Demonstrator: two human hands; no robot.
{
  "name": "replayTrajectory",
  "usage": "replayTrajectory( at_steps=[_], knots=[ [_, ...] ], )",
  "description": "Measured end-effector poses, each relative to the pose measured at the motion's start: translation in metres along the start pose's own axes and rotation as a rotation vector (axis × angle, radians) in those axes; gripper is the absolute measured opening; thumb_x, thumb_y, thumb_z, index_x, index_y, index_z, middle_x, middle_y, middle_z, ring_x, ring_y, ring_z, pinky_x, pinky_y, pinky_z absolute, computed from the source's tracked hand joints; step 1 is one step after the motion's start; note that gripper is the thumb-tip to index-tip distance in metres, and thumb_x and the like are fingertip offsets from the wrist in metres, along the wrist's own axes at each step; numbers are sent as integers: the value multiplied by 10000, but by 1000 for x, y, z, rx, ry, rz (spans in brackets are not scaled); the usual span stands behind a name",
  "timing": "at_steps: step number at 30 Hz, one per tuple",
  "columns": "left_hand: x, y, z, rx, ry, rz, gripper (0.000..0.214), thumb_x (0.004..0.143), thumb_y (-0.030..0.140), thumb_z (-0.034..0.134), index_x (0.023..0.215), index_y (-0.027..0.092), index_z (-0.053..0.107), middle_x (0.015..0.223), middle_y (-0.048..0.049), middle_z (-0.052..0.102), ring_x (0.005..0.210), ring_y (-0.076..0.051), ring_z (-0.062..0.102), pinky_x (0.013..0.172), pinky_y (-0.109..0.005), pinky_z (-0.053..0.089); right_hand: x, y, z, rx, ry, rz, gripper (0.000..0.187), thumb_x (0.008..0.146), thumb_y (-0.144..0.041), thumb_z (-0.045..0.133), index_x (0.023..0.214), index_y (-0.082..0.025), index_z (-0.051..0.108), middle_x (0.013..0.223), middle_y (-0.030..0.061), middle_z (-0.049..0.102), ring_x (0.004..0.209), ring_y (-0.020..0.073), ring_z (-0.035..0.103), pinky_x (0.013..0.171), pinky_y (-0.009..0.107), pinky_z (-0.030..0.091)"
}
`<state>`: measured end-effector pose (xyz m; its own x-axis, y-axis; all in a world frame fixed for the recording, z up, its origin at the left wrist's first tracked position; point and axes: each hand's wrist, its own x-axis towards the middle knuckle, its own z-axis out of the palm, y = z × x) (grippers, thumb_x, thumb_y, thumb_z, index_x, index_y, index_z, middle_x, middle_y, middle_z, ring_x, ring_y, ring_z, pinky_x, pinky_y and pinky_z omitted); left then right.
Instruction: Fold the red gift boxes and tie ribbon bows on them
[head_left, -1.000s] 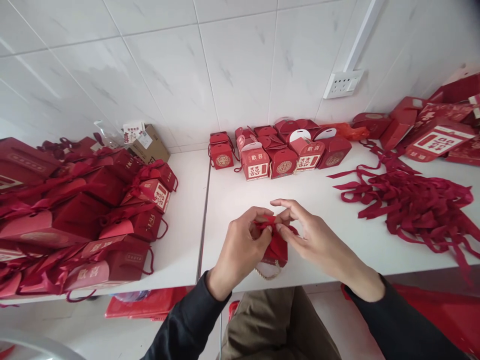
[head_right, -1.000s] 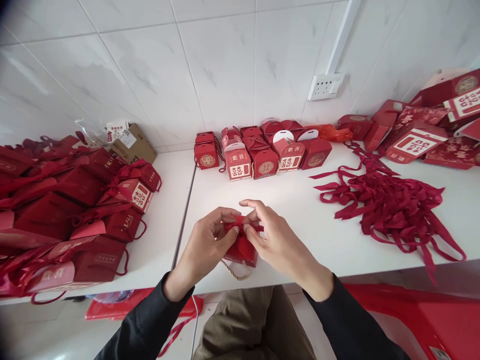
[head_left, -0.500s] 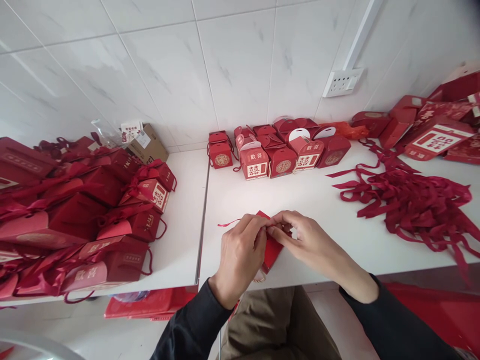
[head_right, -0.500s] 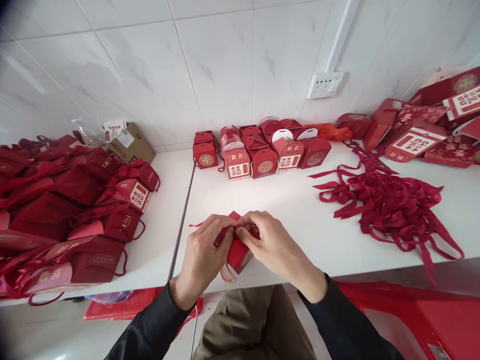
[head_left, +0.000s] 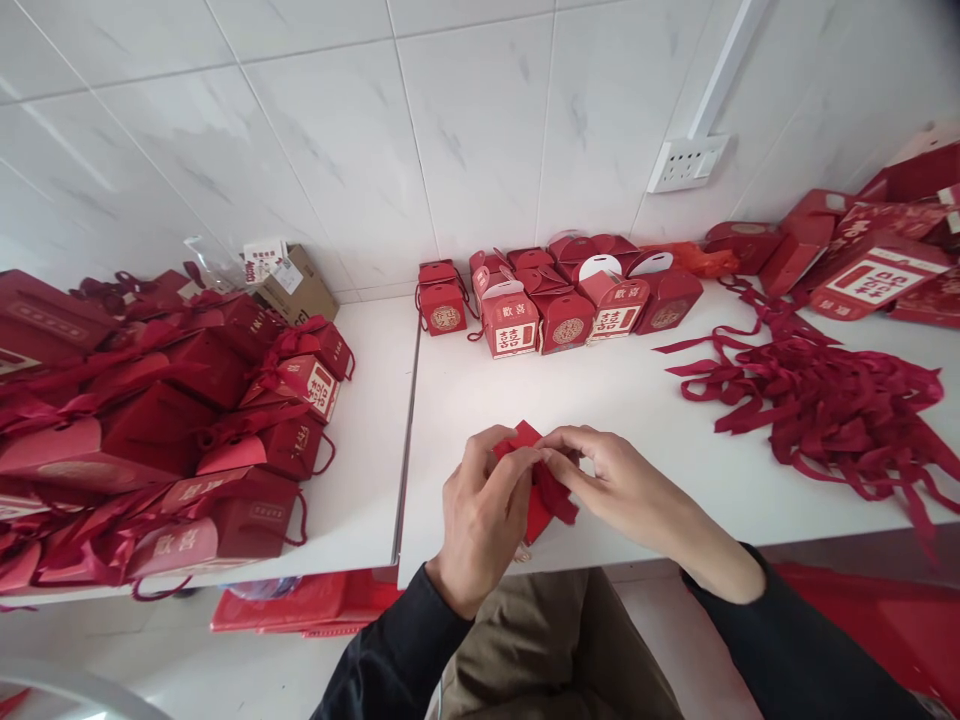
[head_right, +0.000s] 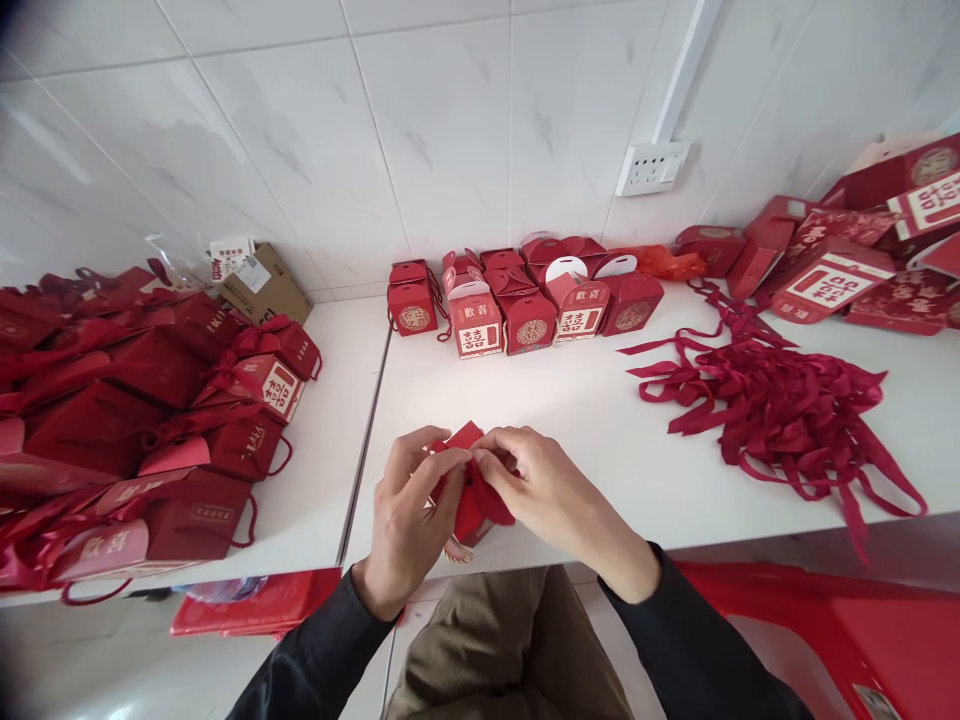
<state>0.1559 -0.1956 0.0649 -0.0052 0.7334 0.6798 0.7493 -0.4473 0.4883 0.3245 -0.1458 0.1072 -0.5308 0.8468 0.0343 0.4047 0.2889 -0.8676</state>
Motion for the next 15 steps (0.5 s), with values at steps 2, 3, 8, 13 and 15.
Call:
replayTrajectory(
  at_steps=[2,3,8,13,15],
  knots=[
    [0,0,0,34,45,-22,192,956,122,574,1074,223,688,1125,-76,616,729,-99,655,584,-208,530,0,-1,-1,22,-15,15,290,1024,-422,466,934,-218,653,924,40,703,850,207,654,753,338,504],
    [0,0,-1,47,59,-29,202,946,123,589,1097,222,679,1105,-74,614,737,-106,657,595,-215,534,0,-2,-1,31,-14,21,288,1019,-423,473,918,-216,646,903,36,701,820,200,650,737,333,503],
    [2,-2,-2,34,4,-46,253,938,88,564,1137,223,642,959,-32,693,813,-142,688,723,-251,561,-1,-1,0,73,-8,74,259,992,-428,500,924,-217,634,885,38,702,803,202,655,677,314,513],
    [-1,-4,-5,49,-25,-36,262,946,85,563,1161,220,626,941,-34,708,807,-160,676,730,-277,539,-1,-1,-2,0,47,93,261,973,-449,491,910,-230,617,881,26,697,775,195,643,669,315,494],
    [-2,-4,-8,71,-32,-15,272,944,73,563,1167,217,619,944,-37,707,814,-168,665,745,-289,528,-1,0,-4,-89,97,108,284,965,-465,470,888,-232,612,861,28,691,725,195,624,643,324,471]
  ],
)
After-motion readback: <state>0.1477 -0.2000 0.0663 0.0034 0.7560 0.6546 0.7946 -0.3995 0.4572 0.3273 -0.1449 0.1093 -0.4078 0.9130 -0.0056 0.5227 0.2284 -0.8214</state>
